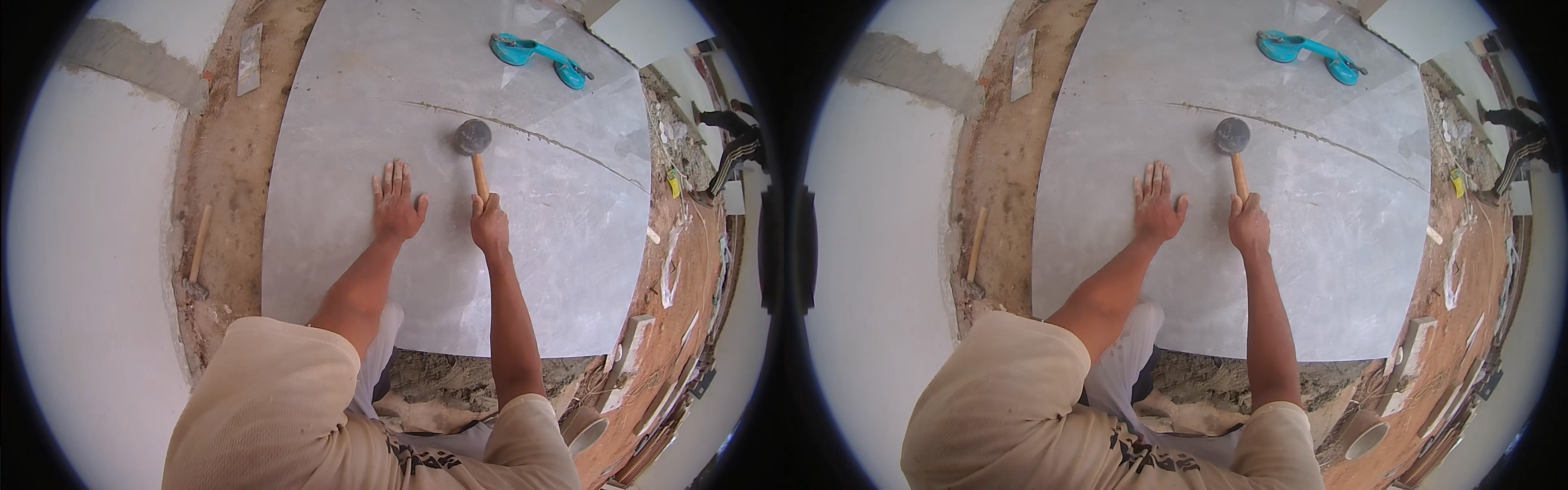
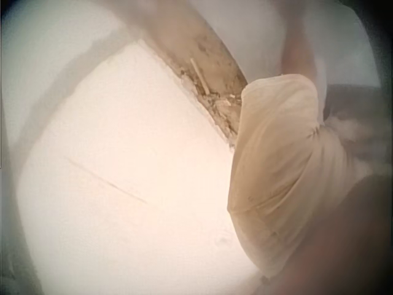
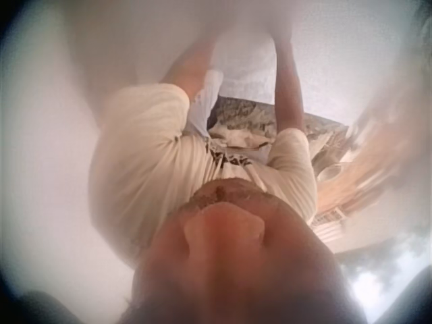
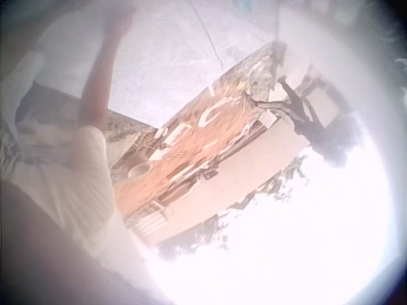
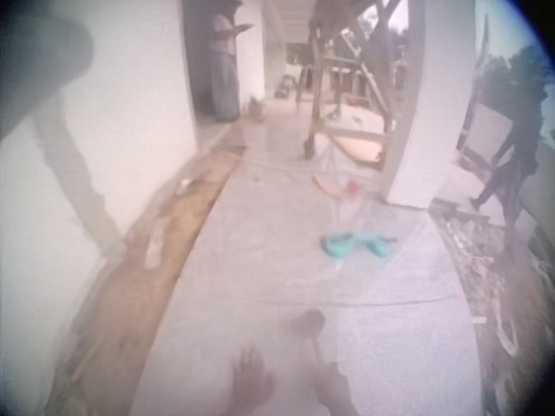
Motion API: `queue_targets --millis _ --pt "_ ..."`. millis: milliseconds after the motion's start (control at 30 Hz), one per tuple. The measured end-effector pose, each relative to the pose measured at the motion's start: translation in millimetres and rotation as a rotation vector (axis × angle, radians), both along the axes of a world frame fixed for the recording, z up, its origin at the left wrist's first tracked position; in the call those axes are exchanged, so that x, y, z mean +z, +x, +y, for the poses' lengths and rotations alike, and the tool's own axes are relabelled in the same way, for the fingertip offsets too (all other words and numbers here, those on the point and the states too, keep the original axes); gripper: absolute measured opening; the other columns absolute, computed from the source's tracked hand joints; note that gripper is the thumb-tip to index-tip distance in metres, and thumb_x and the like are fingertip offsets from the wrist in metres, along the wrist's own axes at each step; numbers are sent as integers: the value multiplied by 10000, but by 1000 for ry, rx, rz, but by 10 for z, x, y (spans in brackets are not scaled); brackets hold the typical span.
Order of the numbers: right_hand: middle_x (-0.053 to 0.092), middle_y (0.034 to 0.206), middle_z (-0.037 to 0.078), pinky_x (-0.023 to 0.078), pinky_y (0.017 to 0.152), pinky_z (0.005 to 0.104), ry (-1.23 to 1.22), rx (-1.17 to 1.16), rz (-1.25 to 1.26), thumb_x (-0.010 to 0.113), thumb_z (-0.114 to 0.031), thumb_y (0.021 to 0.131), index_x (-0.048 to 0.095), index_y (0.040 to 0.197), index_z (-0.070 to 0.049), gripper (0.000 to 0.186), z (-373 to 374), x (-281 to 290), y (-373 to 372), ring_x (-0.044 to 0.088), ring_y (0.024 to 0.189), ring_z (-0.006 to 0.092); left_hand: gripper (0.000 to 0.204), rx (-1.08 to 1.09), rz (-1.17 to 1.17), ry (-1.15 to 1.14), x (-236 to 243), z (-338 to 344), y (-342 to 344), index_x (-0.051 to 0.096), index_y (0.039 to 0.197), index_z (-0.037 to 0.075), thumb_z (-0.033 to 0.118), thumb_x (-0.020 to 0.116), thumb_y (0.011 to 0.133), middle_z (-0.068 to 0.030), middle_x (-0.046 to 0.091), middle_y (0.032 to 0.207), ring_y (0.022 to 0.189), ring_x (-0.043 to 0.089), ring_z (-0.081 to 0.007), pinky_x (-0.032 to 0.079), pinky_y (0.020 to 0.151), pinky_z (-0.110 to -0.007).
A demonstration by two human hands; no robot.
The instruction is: The person spreads cement on the floor using a trowel, then places a large tile onto the prepared surface. They use a rubber mallet to tap the tile into place and adjust its alignment.
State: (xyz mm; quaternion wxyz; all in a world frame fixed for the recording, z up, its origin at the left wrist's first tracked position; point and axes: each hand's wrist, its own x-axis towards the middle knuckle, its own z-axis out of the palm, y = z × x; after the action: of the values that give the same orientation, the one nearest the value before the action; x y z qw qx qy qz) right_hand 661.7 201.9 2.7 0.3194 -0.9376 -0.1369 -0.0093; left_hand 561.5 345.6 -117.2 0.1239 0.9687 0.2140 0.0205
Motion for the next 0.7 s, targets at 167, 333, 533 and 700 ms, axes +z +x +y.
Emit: queue_targets --millis 167,333,533,700 --pt "522 604 62 418 485 323 367 51 -101 537 -395 1026 540 996 0 396 -463 451 209 488 512 145 768 15 88 3 -13 -25 -21 151 1566 2 493 360 1014 -147 131 1647 1536 42 -299 19 1239 -518" --pt "431 601 -11 363 438 221 854 -60 -168 452 -426 1048 480 1044 -20 407 -820 127 -571 415 487 42 754 -18 67 64 -134 -14 22 145 1571 13 485 349 1020 -143 126 1651 1537 40 -286 15 1241 -507" --pt "589 639 155 480 525 429 98 -123 246 527 -388 1017 499 1059 -9 382 -1337 129 -1054 609 546 283 748 11 19 136 -103 -24 104 168 1571 29 498 355 1019 -134 132 1652 1535 61 -278 22 1240 -504" --pt "505 600 41 387 426 238 688 -267 -187 463 -467 1035 491 876 -45 452 -1763 588 -1310 485 481 102 753 -10 15 165 -300 -24 21 188 1566 29 510 364 1014 -138 162 1646 1531 92 -285 33 1236 -509"
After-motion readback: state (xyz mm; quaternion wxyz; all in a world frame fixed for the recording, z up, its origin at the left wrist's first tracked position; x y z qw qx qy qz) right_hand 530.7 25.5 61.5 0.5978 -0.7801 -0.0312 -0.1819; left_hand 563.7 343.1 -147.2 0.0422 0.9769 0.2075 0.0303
